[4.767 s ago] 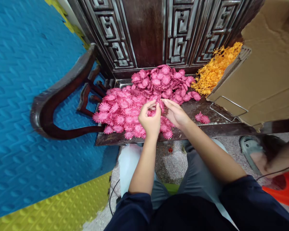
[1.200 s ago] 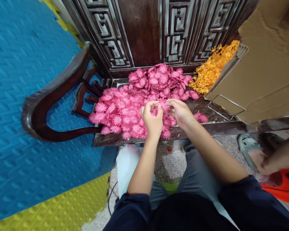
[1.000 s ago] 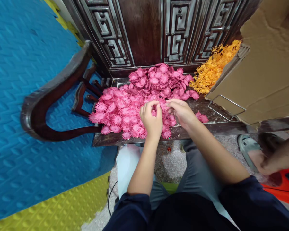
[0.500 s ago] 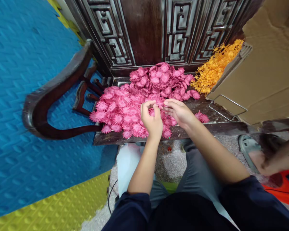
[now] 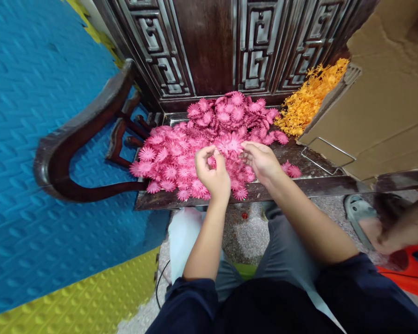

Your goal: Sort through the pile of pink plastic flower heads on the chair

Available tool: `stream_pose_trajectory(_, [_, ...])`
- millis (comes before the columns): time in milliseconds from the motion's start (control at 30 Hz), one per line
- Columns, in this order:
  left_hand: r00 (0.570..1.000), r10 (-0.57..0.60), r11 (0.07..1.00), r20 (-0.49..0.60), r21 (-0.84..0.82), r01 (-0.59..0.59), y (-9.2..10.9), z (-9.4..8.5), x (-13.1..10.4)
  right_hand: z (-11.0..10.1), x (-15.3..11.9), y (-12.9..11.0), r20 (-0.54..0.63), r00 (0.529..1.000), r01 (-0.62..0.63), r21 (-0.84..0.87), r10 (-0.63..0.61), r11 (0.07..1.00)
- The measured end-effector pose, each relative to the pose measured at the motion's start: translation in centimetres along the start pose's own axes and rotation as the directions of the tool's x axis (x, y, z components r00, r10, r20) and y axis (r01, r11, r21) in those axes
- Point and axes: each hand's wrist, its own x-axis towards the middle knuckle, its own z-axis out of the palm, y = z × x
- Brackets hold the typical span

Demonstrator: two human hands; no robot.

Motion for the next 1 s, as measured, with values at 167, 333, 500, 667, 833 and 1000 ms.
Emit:
stream_pose_trajectory(167, [0.999,-0.033,0.999,-0.025,-0.026,0.032,0.1,-0.2,0.3,0.1,0.0,0.4,0.017,0.999,0.037,0.052,-0.038,0.998])
stream_pose_trajectory(333, [0.96,-0.159,0.982,0.232,-0.067,0.178,-1.6,-0.6,1.6,-0.3,0.2,0.4,0.058,0.962,0.269,-0.042,-0.267,0.962])
stream_pose_trajectory(500, [0.934,-0.204,0.976,0.295,-0.019,0.219,-1.9,-0.9,1.7,-0.2,-0.4,0.8,0.158,0.937,0.331,-0.118,-0.311,0.936])
stream_pose_trajectory(667, [0.943,-0.139,0.988,0.302,0.11,0.11,-0.8,-0.8,1.2,-0.1,-0.6,1.3,0.197,0.925,0.351,-0.11,-0.326,0.93])
stream_pose_trajectory(833, [0.912,-0.168,0.985,0.373,0.025,0.172,-0.8,-0.6,1.1,-0.4,-0.4,1.0,0.153,0.935,0.338,-0.11,-0.32,0.935])
stream_pose_trajectory(1000, [0.866,-0.258,0.939,0.429,-0.1,0.329,-1.5,-0.5,1.2,-0.5,-0.3,0.8,0.14,0.934,0.346,-0.142,-0.328,0.927])
